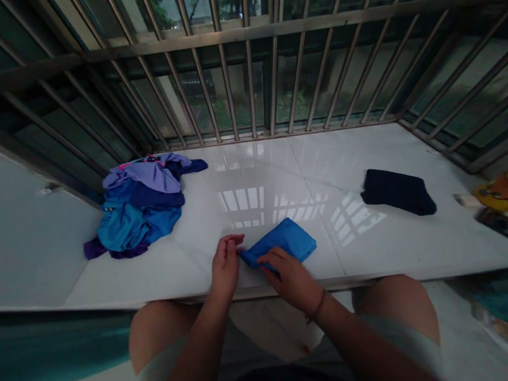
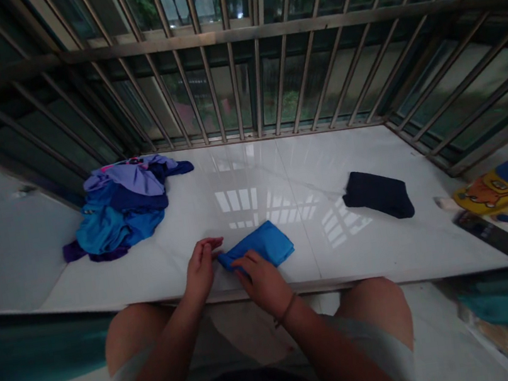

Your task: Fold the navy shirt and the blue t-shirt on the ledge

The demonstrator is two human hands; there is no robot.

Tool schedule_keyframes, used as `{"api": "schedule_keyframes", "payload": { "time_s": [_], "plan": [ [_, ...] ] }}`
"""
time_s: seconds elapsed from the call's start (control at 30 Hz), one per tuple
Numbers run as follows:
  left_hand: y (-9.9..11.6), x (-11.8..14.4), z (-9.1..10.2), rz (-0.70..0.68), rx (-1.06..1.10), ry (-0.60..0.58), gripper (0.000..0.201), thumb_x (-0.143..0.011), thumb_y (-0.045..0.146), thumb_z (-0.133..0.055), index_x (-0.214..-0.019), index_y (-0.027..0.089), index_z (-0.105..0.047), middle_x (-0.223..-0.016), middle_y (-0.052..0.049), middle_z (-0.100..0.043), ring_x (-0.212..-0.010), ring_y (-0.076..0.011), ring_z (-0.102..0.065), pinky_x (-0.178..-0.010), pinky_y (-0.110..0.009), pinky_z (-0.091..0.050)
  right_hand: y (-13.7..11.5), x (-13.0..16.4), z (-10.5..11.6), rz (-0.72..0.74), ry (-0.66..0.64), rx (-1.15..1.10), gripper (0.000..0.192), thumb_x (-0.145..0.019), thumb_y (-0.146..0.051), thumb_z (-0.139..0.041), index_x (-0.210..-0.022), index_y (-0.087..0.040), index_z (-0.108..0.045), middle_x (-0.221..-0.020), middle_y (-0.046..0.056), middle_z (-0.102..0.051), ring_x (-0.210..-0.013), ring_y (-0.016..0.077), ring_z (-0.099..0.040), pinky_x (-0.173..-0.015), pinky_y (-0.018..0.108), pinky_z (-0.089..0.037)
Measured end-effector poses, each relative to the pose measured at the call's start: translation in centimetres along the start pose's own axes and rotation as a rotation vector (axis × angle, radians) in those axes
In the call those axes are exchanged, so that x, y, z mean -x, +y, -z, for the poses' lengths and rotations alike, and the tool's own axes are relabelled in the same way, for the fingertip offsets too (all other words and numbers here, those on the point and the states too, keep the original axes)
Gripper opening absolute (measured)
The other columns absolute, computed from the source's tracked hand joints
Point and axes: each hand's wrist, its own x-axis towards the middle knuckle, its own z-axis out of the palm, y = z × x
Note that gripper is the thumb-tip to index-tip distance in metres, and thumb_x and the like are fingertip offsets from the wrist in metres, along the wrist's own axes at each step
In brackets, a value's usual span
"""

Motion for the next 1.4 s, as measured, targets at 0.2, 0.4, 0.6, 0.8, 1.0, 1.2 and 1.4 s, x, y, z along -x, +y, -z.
{"api": "schedule_keyframes", "payload": {
  "time_s": [0.2,0.4,0.6,0.8,1.0,1.2,1.4],
  "plan": [
    [-0.9,0.2,1.9,-0.043,0.160,-0.170,0.068,-0.107,0.084,-0.051,-0.125,0.022,-0.071,-0.124,-0.017,-0.085,-0.125,-0.0320,-0.077,-0.119,-0.050,-0.052,-0.3,-0.6,2.2,-0.225,0.121,-0.230,0.020,-0.106,-0.036,-0.069,-0.119,-0.027,-0.082,-0.113,0.006,-0.083,-0.106,0.0260,-0.077,-0.100,0.042,-0.061],
    [-0.2,0.6,0.8,-0.117,-0.265,-0.361,0.058,-0.089,0.058,-0.087,-0.134,0.025,-0.071,-0.127,-0.013,-0.084,-0.125,-0.0333,-0.078,-0.116,-0.052,-0.055,3.7,-4.3,4.4,-0.396,0.402,-0.071,0.036,-0.103,-0.048,-0.061,-0.117,-0.022,-0.081,-0.110,0.010,-0.083,-0.101,0.0279,-0.076,-0.100,0.043,-0.061],
    [0.6,1.3,-0.5,-0.328,-0.530,-0.417,0.046,-0.092,0.037,-0.085,-0.136,0.028,-0.075,-0.122,-0.010,-0.086,-0.122,-0.0343,-0.078,-0.118,-0.055,-0.054,6.9,-5.8,4.6,-0.302,0.344,0.192,0.030,-0.108,-0.036,-0.054,-0.117,-0.020,-0.077,-0.117,0.014,-0.079,-0.113,0.0281,-0.073,-0.106,0.042,-0.057],
    [0.0,1.3,-0.3,-0.409,-0.626,-0.442,0.020,-0.105,0.038,-0.071,-0.118,0.028,-0.081,-0.115,-0.010,-0.085,-0.111,-0.0323,-0.078,-0.121,-0.057,-0.050,7.7,-5.1,3.7,-0.316,0.320,0.227,0.031,-0.110,-0.032,-0.051,-0.120,-0.019,-0.077,-0.115,0.013,-0.077,-0.112,0.0278,-0.072,-0.104,0.041,-0.057],
    [0.0,1.7,-0.6,-0.436,-0.669,-0.434,0.021,-0.106,0.040,-0.069,-0.115,0.026,-0.080,-0.112,-0.012,-0.084,-0.109,-0.0336,-0.076,-0.110,-0.053,-0.055,6.4,-3.4,2.4,-0.267,0.357,0.173,0.034,-0.114,-0.037,-0.049,-0.123,-0.019,-0.076,-0.119,0.014,-0.076,-0.115,0.0284,-0.072,-0.105,0.043,-0.059],
    [1.1,2.4,-0.6,-0.293,-0.585,-0.265,0.027,-0.102,0.051,-0.068,-0.096,0.026,-0.078,-0.091,-0.008,-0.079,-0.088,-0.0284,-0.073,-0.086,-0.042,-0.058,5.2,-2.2,1.3,-0.265,0.371,0.123,0.032,-0.114,-0.035,-0.049,-0.122,-0.020,-0.076,-0.120,0.014,-0.077,-0.117,0.0281,-0.073,-0.108,0.044,-0.059],
    [0.0,7.9,-0.3,0.233,-0.229,-0.354,0.052,-0.099,0.074,-0.067,-0.080,0.025,-0.070,-0.066,-0.001,-0.071,-0.057,-0.0174,-0.062,-0.056,-0.028,-0.047,4.2,-1.2,1.0,-0.265,0.337,0.070,0.028,-0.113,-0.034,-0.053,-0.120,-0.022,-0.077,-0.118,0.013,-0.078,-0.115,0.0279,-0.074,-0.108,0.043,-0.061]
  ]
}}
